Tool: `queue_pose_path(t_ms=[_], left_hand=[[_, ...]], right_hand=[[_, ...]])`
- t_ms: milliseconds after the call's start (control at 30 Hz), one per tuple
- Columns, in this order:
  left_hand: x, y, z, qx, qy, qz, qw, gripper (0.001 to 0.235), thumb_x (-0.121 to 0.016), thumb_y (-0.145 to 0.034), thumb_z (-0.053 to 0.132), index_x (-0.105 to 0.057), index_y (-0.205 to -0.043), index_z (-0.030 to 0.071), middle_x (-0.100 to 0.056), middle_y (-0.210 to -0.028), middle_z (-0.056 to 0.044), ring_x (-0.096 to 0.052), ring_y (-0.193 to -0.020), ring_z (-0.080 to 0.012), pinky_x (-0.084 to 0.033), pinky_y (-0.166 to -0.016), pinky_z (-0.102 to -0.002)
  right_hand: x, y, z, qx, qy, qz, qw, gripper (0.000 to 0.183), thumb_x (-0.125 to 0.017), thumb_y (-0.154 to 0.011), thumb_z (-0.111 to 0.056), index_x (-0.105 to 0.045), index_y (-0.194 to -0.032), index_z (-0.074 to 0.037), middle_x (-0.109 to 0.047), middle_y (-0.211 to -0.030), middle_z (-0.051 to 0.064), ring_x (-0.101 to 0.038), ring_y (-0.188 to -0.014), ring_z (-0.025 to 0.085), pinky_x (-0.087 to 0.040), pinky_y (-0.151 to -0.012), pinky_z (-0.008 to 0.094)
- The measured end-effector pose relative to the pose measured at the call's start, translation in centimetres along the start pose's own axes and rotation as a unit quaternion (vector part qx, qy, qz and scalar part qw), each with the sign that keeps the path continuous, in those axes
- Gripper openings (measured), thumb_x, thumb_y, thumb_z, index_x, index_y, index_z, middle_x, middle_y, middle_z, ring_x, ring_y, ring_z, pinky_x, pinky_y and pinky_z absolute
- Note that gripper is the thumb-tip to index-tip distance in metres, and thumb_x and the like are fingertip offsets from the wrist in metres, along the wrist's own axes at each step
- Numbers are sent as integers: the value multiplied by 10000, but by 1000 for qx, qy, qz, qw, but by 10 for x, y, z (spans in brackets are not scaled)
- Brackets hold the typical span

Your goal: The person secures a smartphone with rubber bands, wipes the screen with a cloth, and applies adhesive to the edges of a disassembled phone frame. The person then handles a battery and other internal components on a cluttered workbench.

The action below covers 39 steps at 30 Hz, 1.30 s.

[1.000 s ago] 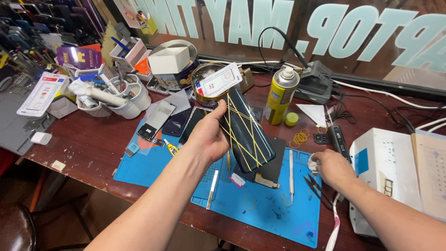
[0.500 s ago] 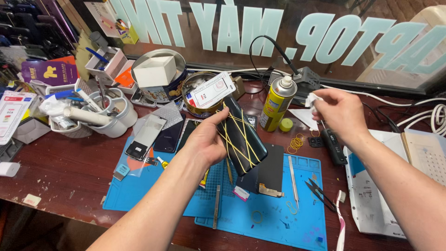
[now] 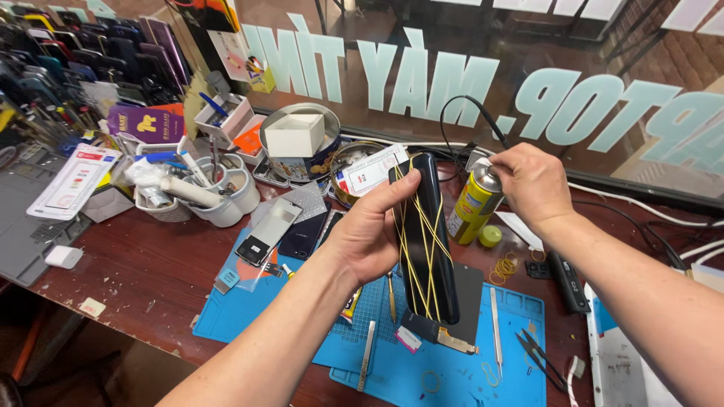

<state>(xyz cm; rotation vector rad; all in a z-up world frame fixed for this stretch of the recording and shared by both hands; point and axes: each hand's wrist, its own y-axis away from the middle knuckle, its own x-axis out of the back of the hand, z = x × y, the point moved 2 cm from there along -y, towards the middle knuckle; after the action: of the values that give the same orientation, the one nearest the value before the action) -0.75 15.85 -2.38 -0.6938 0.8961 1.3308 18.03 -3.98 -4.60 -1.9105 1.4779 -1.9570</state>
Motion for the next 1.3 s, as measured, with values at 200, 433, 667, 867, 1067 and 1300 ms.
queue_pose_path(t_ms=[200,433,667,867,1067,1300], left_hand=[[-39,12,2,-55,-109,6,993,288,-709,-945,242,-645,-1169,72,-752,-1026,-58,-749,-917,-161,-636,-826,-336],[-63,22,-11,-125,-197,79,969,235,-710,-976,217,-662,-1107,27,-744,-961,-78,-731,-825,-168,-614,-740,-332],[-63,2,-15,-167,-224,113,953,206,-705,-936,166,-652,-1087,37,-734,-923,-60,-716,-784,-142,-607,-696,-312],[-53,-7,-3,-192,-327,138,915,227,-736,-918,139,-645,-1104,43,-715,-929,-32,-688,-785,-99,-589,-686,-281],[-47,-14,5,-122,-179,44,975,231,-723,-939,187,-636,-1083,28,-714,-930,-66,-698,-770,-129,-598,-673,-292],[-53,-19,13,-199,-360,160,897,224,-764,-908,151,-638,-1049,30,-716,-896,-44,-682,-737,-105,-588,-641,-303]], right_hand=[[-7,4,14,0,-3,-2,1000,125,-753,-866,-90,-791,-985,-86,-719,-951,110,-698,-879,325,-565,-810,415],[45,-16,-14,-147,-157,-28,976,194,-752,-918,-135,-774,-1103,-79,-770,-969,103,-727,-839,206,-568,-747,353],[96,-8,-104,-200,-512,-10,835,240,-719,-963,-152,-792,-1171,-56,-795,-982,7,-678,-818,22,-551,-716,218],[99,-21,-124,-178,-315,-33,932,227,-722,-928,-189,-807,-1104,-74,-799,-852,9,-678,-734,40,-551,-661,243],[73,-40,-121,-333,-624,-21,707,231,-687,-1015,-243,-739,-989,-19,-727,-788,-8,-606,-671,75,-486,-611,247],[81,-32,-131,-205,-270,10,941,259,-700,-946,-248,-793,-1035,-23,-772,-833,32,-653,-724,77,-534,-643,264]])
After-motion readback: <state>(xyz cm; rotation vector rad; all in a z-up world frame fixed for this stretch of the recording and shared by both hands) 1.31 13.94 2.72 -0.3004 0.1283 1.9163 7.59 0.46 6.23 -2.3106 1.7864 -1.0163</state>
